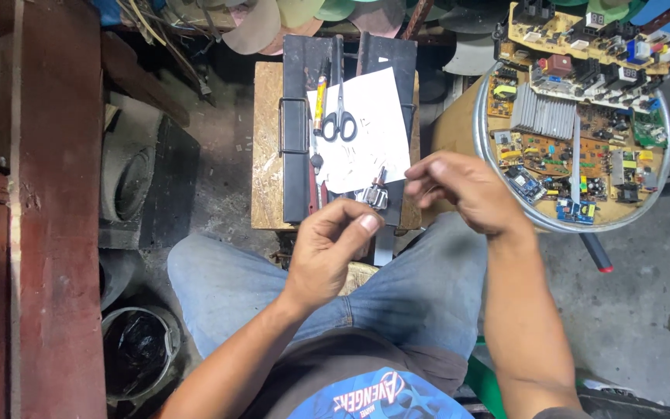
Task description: Repairing a motor armature by marking specifications on paper and cutting wires with pliers
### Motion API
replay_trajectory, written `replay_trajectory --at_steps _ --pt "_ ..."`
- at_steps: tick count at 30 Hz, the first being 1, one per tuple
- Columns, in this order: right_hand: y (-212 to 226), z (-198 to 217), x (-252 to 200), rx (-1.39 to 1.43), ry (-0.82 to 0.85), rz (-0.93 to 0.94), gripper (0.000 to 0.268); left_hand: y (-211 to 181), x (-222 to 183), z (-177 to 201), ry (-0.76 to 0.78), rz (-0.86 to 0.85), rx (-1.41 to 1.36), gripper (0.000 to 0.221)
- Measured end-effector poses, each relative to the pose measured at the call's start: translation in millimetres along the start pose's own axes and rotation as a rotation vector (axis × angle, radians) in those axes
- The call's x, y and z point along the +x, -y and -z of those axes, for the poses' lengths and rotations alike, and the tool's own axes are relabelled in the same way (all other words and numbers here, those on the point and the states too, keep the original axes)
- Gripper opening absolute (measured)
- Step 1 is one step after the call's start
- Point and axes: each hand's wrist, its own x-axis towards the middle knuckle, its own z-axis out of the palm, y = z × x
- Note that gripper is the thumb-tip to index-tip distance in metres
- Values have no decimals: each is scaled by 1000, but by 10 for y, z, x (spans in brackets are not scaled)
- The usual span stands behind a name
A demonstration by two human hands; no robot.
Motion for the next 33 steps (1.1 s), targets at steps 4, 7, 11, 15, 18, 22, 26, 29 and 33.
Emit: replay_trajectory --at_steps 4,7,11,15,18,22,26,29,33 --pt "-591 -77 -63 -374 197 -1 29 -103 3 -41 -4 -3 -14 13" --pt "-554 -303 -215 -550 394 -21 31 -228 -10 -63 -48 -21 -56 12" --pt "-186 -453 -313 -500 377 14 17 -409 48 -11 -127 -114 -152 14" --pt "120 -503 -350 -465 386 115 17 -631 119 67 -184 -217 -273 15" --pt "208 -649 -319 -497 460 176 36 -884 135 146 -177 -228 -388 16" --pt "-260 -819 -221 -679 445 57 65 -1197 25 182 -57 -159 -486 14" --pt "-216 -1002 -293 -588 619 62 16 -1259 50 242 -73 -176 -490 16" --pt "-171 -1014 -313 -550 645 35 17 -1220 95 286 -92 -173 -471 15" --pt "-160 -919 -268 -600 536 19 27 -1088 140 305 -65 -142 -353 14"
